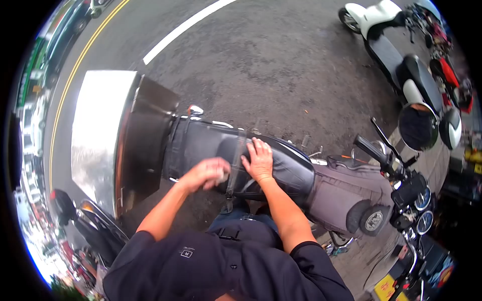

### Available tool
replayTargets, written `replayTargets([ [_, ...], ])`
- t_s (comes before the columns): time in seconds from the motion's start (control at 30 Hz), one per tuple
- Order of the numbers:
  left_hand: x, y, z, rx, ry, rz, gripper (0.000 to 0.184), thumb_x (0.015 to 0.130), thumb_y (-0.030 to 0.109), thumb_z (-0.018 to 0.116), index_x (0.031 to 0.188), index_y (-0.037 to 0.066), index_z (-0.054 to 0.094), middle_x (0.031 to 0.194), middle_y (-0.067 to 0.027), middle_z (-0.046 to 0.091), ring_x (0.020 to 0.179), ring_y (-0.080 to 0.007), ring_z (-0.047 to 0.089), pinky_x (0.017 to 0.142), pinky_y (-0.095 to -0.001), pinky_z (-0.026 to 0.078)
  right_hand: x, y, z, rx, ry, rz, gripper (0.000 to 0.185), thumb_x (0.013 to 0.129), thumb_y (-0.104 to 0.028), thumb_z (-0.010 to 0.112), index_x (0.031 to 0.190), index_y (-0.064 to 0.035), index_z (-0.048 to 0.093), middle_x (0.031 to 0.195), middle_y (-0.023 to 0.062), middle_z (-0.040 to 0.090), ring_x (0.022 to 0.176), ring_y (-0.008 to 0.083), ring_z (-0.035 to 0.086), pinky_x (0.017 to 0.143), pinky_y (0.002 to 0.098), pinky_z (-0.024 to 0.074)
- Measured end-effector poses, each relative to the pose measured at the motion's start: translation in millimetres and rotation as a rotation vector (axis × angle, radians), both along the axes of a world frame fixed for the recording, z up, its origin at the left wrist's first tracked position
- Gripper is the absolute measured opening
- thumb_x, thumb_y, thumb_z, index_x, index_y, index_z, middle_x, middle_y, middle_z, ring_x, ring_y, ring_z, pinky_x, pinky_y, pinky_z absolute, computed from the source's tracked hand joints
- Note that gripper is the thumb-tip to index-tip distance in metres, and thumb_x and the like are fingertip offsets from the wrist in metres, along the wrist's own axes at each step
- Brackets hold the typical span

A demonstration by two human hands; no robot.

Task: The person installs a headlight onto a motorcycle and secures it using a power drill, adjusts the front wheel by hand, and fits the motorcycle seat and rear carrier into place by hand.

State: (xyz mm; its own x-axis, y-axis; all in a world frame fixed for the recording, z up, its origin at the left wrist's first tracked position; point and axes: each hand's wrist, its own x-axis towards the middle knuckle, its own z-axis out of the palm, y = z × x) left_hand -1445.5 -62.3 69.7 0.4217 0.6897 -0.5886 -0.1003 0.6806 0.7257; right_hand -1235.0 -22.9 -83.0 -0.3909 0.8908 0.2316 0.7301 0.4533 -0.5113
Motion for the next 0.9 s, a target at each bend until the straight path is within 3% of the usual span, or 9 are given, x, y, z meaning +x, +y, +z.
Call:
replayTargets([
  [0.1, -35.8, -121.9, -25.8, -0.239, 0.129, -0.328, 0.03, 0.087, 0.03, 0.063, 0.106, 0.008, 0.064, 0.078, 0.0005, 0.063, 0.054, -0.0038, 0.05, 0.045, -0.0197, 0.04, -3.6, -2.1, 4.3, 0.014, -0.055, -0.013, 0.054, 0.076, -0.034, 0.069, 0.122, -0.0081, 0.054, 0.135, 0.0146, 0.047, 0.125, 0.035, 0.043, 0.106, 0.0497, 0.0309],
  [0.13, -47.2, -169.4, -56.5, -0.257, 0.292, -0.422, 0.034, 0.084, 0.032, 0.064, 0.107, 0.007, 0.064, 0.08, -0.0033, 0.066, 0.063, -0.0112, 0.06, 0.056, -0.0266, 0.05, -4.5, -2.1, 3.5, 0.029, -0.056, -0.006, 0.055, 0.077, -0.035, 0.068, 0.122, -0.0079, 0.053, 0.135, 0.0144, 0.046, 0.124, 0.0349, 0.042, 0.106, 0.0495, 0.0306],
  [0.17, -54.6, -219.6, -90.4, 0.115, 0.753, -0.646, 0.043, 0.08, 0.034, 0.067, 0.113, 0.006, 0.063, 0.095, -0.0112, 0.069, 0.084, -0.0222, 0.067, 0.075, -0.0363, 0.053, -5.0, -1.9, 3.5, 0.015, -0.073, -0.002, 0.055, 0.077, -0.035, 0.068, 0.122, -0.0078, 0.053, 0.135, 0.0144, 0.046, 0.124, 0.0349, 0.042, 0.106, 0.049, 0.0307],
  [0.23, -48.4, -259.9, -98.1, 0.127, 1.248, -0.84, 0.051, 0.079, 0.039, 0.069, 0.119, 0.007, 0.061, 0.114, -0.0171, 0.065, 0.101, -0.031, 0.064, 0.087, -0.0437, 0.05, -4.8, -0.7, 4.3, 0.02, -0.105, 0.018, 0.056, 0.077, -0.036, 0.068, 0.123, -0.0078, 0.052, 0.134, 0.0143, 0.046, 0.124, 0.035, 0.042, 0.105, 0.0485, 0.0313],
  [0.3, -49.5, -278.5, -142.1, -0.086, 0.752, 0.118, 0.057, 0.081, 0.042, 0.069, 0.125, 0.007, 0.057, 0.12, -0.015, 0.061, 0.102, -0.0285, 0.063, 0.083, -0.0412, 0.051, -5.3, 1.6, 5.9, 0.042, -0.112, 0.041, 0.054, 0.077, -0.035, 0.069, 0.12, -0.0078, 0.053, 0.131, 0.0146, 0.047, 0.122, 0.0351, 0.043, 0.103, 0.0477, 0.0324],
  [0.33, -42.6, -243.6, -109.4, -0.355, 0.5, 0.42, 0.057, 0.085, 0.043, 0.066, 0.127, 0.006, 0.055, 0.118, -0.0122, 0.062, 0.1, -0.024, 0.062, 0.081, -0.0376, 0.051, -4.1, 2.3, 5.9, 0.036, -0.116, 0.054, 0.053, 0.077, -0.035, 0.069, 0.119, -0.0079, 0.053, 0.131, 0.0147, 0.047, 0.122, 0.0351, 0.043, 0.103, 0.0475, 0.0326],
  [0.5, -39.4, -200.3, -158.7, -0.354, -0.093, 1.099, 0.061, 0.092, 0.045, 0.057, 0.132, 0.001, 0.045, 0.128, -0.0193, 0.053, 0.114, -0.0293, 0.055, 0.092, -0.0442, 0.048, -2.1, 12.3, 7.0, -0.016, -0.123, 0.104, 0.05, 0.075, -0.034, 0.073, 0.116, -0.0094, 0.055, 0.129, 0.0139, 0.049, 0.12, 0.0342, 0.045, 0.102, 0.0459, 0.0349],
  [0.67, -19.9, -177.4, -174.8, -0.396, -0.18, 1.278, 0.066, 0.091, 0.049, 0.057, 0.134, 0.001, 0.042, 0.13, -0.0201, 0.05, 0.122, -0.033, 0.048, 0.104, -0.0516, 0.036, 2.3, 28.8, 10.7, -0.17, -0.048, 0.048, 0.038, 0.082, -0.028, 0.068, 0.114, -0.0104, 0.057, 0.118, 0.0107, 0.056, 0.111, 0.031, 0.052, 0.093, 0.0413, 0.0415],
  [0.9, -6.4, -163.8, -180.5, -0.439, -0.109, 1.239, 0.074, 0.09, 0.065, 0.046, 0.137, 0.008, 0.039, 0.131, -0.0158, 0.051, 0.122, -0.0287, 0.047, 0.101, -0.0479, 0.034, 48.4, 60.1, -7.5, -0.558, -0.017, -0.041, 0.043, 0.092, -0.041, 0.054, 0.116, -0.0052, 0.06, 0.117, 0.0158, 0.06, 0.11, 0.0315, 0.058, 0.095, 0.0392, 0.0438],
])
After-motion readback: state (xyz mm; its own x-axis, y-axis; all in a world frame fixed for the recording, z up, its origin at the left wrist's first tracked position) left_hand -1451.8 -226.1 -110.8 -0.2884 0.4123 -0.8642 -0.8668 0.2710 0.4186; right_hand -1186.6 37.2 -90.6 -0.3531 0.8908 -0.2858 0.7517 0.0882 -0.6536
